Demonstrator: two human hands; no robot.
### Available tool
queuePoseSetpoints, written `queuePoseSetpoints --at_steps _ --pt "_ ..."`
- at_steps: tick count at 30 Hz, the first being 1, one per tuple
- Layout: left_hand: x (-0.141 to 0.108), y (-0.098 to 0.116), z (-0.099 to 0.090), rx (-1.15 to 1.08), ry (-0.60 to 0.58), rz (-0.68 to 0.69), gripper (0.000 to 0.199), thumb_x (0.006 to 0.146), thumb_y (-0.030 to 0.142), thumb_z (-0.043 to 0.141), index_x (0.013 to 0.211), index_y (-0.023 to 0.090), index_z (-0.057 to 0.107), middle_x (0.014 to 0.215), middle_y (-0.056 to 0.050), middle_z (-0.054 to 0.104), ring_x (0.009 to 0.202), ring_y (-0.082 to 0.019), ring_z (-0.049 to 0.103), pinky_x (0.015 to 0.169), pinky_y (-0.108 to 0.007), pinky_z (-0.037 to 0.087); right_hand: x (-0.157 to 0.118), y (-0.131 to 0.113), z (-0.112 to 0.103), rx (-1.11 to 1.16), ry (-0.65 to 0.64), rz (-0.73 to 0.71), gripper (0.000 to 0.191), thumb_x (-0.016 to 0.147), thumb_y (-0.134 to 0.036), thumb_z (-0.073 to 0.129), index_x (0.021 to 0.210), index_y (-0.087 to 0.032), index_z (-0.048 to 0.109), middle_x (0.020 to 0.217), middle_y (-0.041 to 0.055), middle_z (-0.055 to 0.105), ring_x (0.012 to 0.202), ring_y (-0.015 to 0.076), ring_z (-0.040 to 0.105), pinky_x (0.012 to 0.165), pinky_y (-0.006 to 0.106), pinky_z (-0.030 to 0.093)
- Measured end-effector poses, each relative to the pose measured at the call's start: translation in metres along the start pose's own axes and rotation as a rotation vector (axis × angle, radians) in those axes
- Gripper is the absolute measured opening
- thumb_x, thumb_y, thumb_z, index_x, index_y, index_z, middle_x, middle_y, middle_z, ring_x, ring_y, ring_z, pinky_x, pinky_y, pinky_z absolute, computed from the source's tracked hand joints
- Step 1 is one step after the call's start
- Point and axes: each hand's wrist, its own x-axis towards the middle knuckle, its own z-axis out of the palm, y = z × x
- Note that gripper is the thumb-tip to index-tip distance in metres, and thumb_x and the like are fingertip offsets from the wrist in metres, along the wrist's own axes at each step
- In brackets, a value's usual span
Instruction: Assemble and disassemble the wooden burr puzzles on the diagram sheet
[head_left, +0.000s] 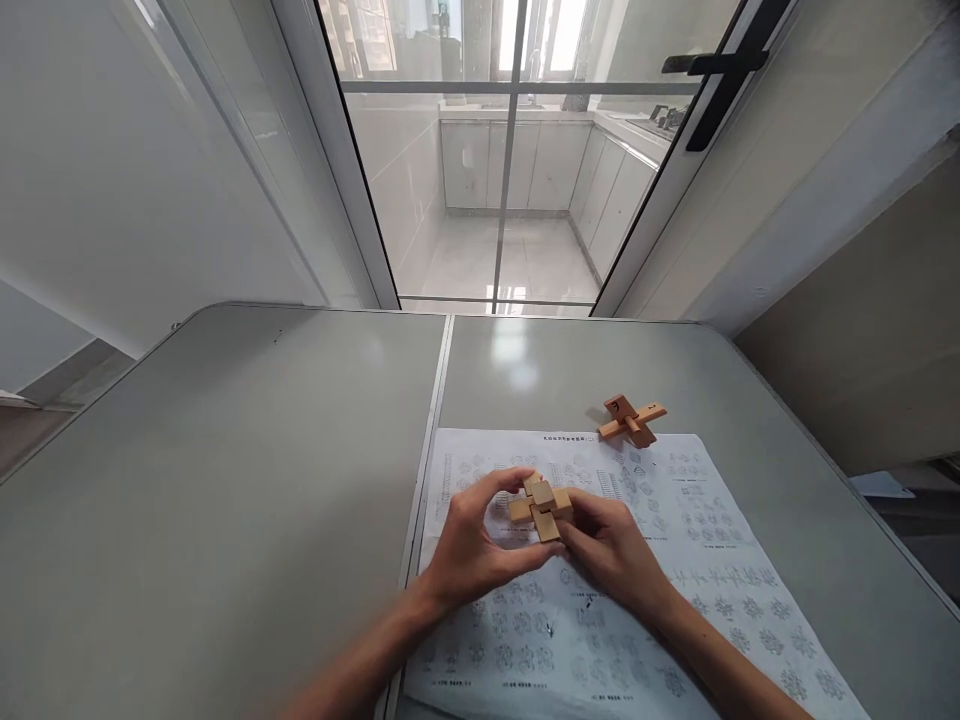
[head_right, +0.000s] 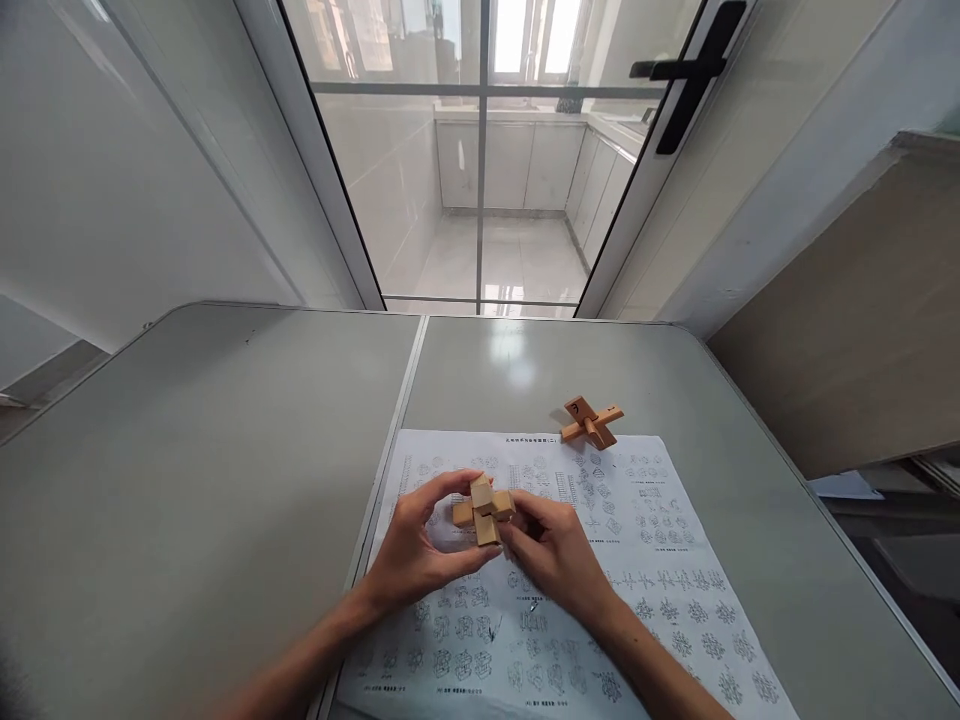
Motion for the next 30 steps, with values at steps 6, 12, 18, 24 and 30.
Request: queuePoseSetpoints --at_steps 6,12,18,24,30 --pt "-0.0025 -0.0013 0.0038 0.019 0.001 0.040 0.065 0.073 0.033 0.095 0.131 0.022 0.068 0.123 -0.008 0.079 0.113 -0.027 0.075 0.104 -0.040 0.058 0.0018 0.0018 -0.0045 0.069 -0.047 0.005 0.027 0.100 -0.040 0.061 0.102 -0.015 0.072 0.073 -0.0007 0.054 0.064 0.0144 0.041 0.060 0.028 0.038" --pt "-0.0021 -0.0022 0.0045 0.012 -0.015 -0.014 0.066 0.073 0.035 0.095 0.132 0.022 0.069 0.120 -0.008 0.079 0.109 -0.027 0.075 0.103 -0.040 0.059 -0.0004 0.0054 -0.0034 0.027 -0.003 -0.015 0.030 0.101 -0.044 0.062 0.095 -0.016 0.072 0.066 -0.0029 0.051 0.059 0.0138 0.043 0.056 0.027 0.039" --pt "0.0004 -0.0032 0.0033 -0.038 -0.055 -0.060 0.065 0.073 0.032 0.094 0.131 0.021 0.070 0.119 -0.007 0.079 0.110 -0.026 0.075 0.105 -0.041 0.058 -0.0011 0.0036 -0.0022 0.015 0.018 -0.005 0.027 0.099 -0.042 0.063 0.085 -0.018 0.066 0.061 -0.0038 0.051 0.056 0.0132 0.042 0.056 0.027 0.037" --pt "0.0038 -0.0047 0.0011 -0.127 -0.110 -0.078 0.061 0.075 0.033 0.093 0.130 0.020 0.069 0.119 -0.007 0.079 0.113 -0.027 0.075 0.106 -0.040 0.058 -0.0011 0.0053 -0.0033 -0.008 0.013 0.007 0.032 0.099 -0.048 0.063 0.091 -0.017 0.069 0.062 -0.0042 0.047 0.057 0.0137 0.041 0.056 0.027 0.036" --pt "0.0045 -0.0041 0.0031 -0.143 -0.086 -0.101 0.059 0.079 0.033 0.091 0.132 0.020 0.068 0.120 -0.008 0.079 0.115 -0.027 0.075 0.107 -0.040 0.058 -0.0011 0.0030 -0.0020 -0.041 0.057 -0.033 0.032 0.101 -0.046 0.061 0.091 -0.017 0.069 0.066 -0.0027 0.047 0.060 0.0137 0.039 0.056 0.027 0.036"
